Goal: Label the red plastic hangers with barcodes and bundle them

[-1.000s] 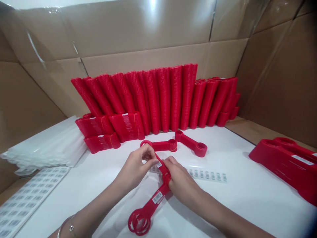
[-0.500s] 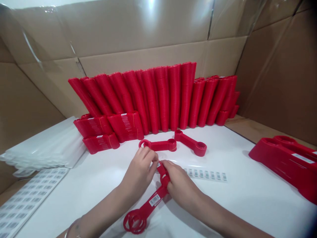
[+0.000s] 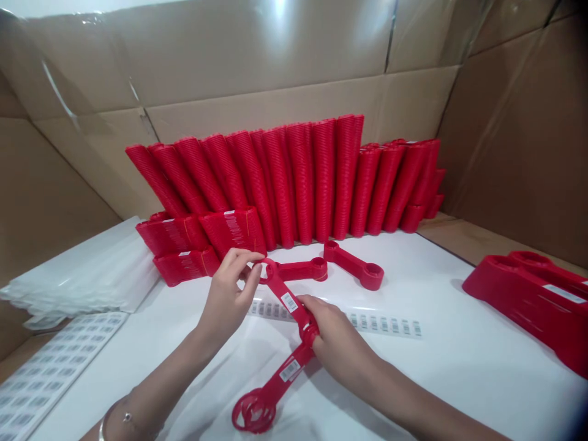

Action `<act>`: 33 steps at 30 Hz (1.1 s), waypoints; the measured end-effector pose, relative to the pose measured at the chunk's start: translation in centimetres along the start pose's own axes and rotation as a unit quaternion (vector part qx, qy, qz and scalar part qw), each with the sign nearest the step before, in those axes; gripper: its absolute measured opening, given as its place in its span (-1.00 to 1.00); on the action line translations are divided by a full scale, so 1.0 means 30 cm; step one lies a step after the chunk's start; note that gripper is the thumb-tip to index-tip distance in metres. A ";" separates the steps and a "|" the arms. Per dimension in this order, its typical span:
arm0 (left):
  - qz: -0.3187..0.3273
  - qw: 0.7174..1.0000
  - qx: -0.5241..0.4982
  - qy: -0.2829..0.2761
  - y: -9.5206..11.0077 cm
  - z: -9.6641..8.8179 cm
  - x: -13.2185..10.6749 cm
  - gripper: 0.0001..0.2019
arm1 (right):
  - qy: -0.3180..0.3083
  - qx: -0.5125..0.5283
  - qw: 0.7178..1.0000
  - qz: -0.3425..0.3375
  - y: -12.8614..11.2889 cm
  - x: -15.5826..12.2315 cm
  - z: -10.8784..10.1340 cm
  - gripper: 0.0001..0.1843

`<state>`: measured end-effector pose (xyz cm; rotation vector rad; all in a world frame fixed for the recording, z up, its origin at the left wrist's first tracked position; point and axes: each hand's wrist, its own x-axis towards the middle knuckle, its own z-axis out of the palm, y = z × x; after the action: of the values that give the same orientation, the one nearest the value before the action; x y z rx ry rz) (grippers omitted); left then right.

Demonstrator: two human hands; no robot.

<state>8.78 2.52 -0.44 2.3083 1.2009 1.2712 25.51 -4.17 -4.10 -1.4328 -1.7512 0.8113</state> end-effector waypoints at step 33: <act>-0.098 0.905 0.092 -0.404 0.030 0.029 -0.083 -0.69 | -0.011 -0.008 1.000 -0.023 0.071 0.041 -0.035 -0.48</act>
<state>9.25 0.20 -1.92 2.3526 1.2020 0.0683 27.36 -2.55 -5.14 -1.3944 -1.8042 0.7929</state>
